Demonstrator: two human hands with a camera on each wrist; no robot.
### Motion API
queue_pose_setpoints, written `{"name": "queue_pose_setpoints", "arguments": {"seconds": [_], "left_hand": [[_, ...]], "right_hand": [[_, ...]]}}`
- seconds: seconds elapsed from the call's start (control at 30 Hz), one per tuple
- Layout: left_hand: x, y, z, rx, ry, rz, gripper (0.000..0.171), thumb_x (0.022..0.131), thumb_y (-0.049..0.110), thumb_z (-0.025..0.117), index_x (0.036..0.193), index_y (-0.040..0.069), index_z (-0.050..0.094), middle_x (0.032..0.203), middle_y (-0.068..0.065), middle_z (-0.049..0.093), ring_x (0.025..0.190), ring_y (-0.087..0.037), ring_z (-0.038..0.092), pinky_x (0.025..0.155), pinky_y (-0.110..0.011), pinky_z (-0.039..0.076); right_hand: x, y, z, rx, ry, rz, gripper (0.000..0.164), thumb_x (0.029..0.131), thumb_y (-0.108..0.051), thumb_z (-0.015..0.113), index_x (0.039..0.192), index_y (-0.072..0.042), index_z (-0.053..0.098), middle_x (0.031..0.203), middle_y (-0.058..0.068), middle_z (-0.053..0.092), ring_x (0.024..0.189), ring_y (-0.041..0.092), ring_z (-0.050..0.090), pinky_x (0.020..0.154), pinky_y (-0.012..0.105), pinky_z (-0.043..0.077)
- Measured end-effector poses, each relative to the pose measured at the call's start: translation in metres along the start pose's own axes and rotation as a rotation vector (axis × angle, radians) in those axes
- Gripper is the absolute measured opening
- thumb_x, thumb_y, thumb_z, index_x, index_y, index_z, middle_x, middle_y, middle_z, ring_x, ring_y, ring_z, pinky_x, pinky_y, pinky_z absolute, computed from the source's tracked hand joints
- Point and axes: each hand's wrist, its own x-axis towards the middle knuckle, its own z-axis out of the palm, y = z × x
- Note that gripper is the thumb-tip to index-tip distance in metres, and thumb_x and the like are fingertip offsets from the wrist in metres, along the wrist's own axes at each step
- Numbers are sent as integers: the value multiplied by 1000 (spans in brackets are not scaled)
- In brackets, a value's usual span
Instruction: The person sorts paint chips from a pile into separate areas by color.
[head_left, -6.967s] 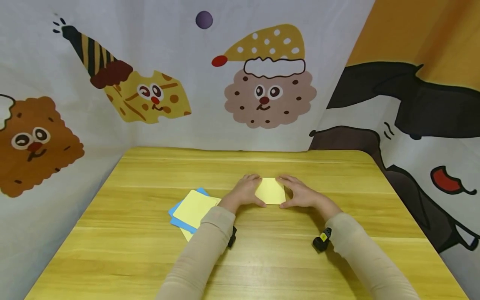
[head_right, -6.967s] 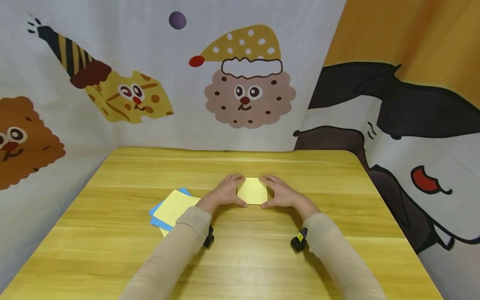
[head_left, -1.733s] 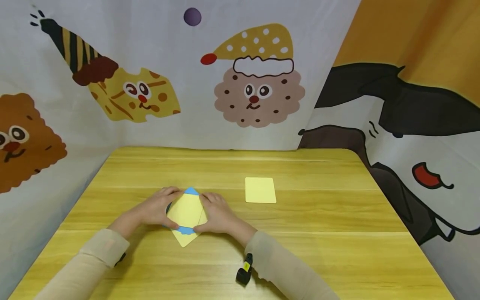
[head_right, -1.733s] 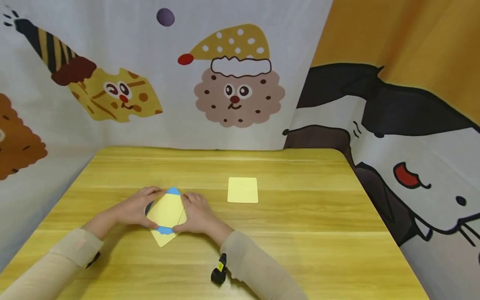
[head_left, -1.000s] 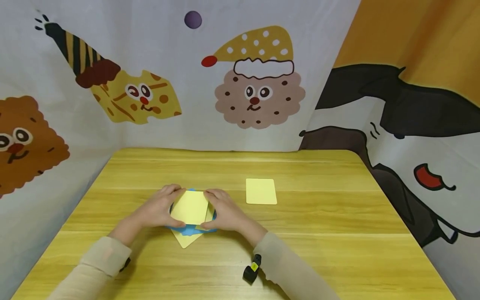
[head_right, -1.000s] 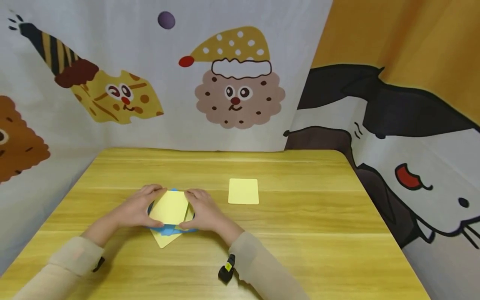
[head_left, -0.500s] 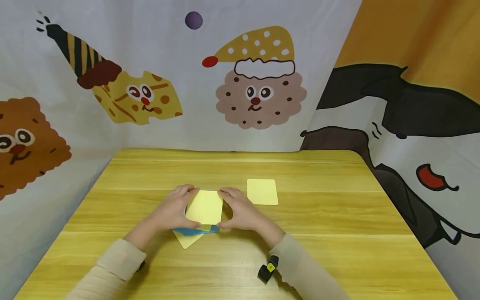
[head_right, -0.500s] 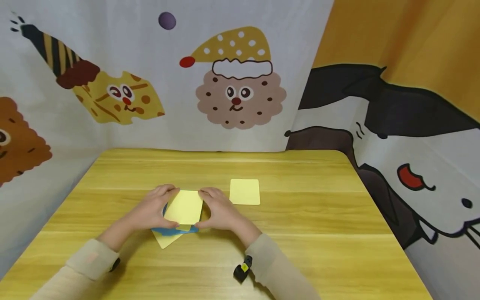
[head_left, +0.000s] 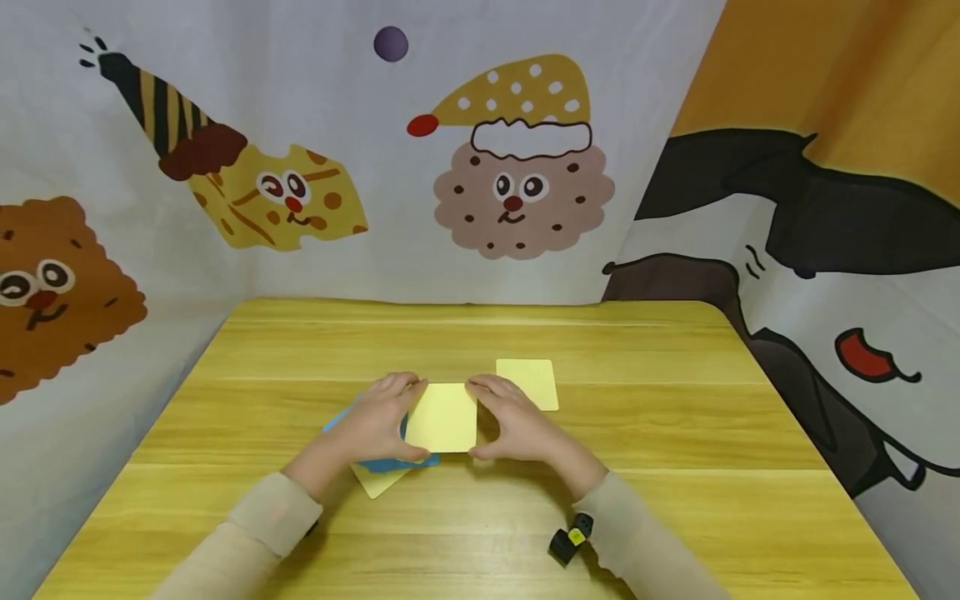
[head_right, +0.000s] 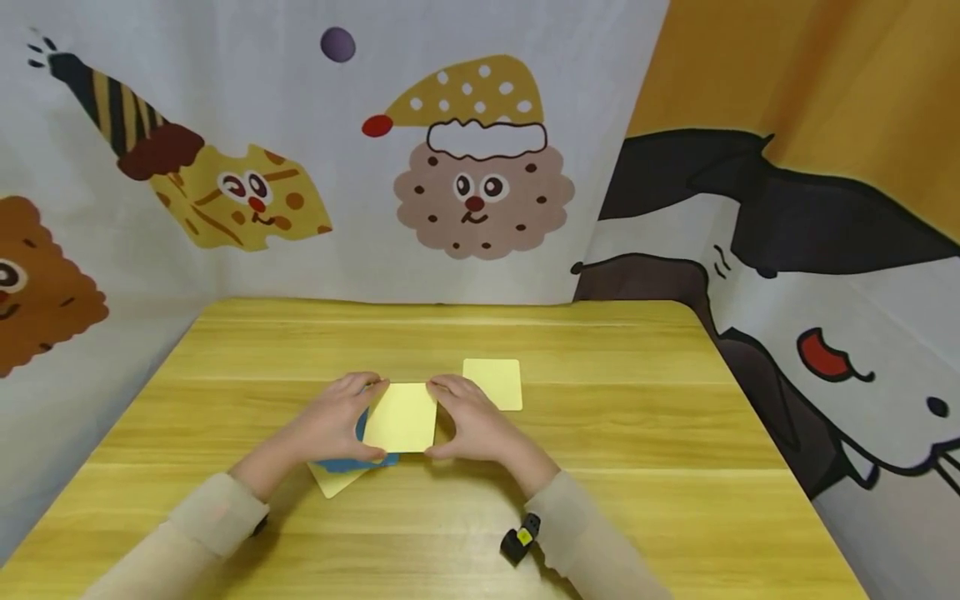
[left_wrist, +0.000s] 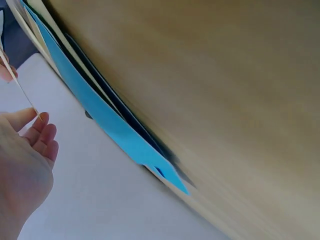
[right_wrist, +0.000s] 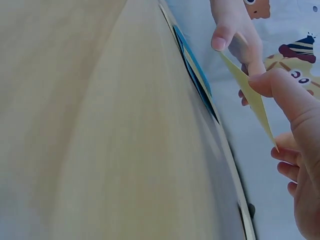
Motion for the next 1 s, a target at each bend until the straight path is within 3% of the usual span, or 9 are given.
{"name": "queue_pose_setpoints", "arguments": {"seconds": [0.27, 0.53, 1.0], "left_hand": [[23, 27, 9, 1, -46, 4, 108, 68, 67, 72, 145, -1, 38, 141, -14, 40, 132, -30, 32, 107, -48, 28], [51, 50, 16, 3, -73, 7, 107, 69, 68, 71, 145, 0, 38, 142, -12, 39, 132, -29, 32, 110, -46, 23], [97, 65, 33, 36, -113, -23, 108, 70, 70, 67, 145, -1, 37, 145, -12, 36, 134, -29, 30, 111, -44, 21]], "right_hand": [[-28, 22, -14, 84, -2, 29, 98, 71, -43, 80, 149, -7, 33, 151, 9, 31, 138, 24, 23, 106, 48, 28], [-49, 41, -32, 92, 19, 25, 98, 68, -35, 83, 147, -2, 36, 148, 9, 33, 135, 27, 29, 103, 51, 34], [-57, 82, -52, 121, -22, 74, 98, 68, -28, 85, 147, -1, 34, 148, 17, 32, 134, 37, 29, 103, 54, 31]]}}
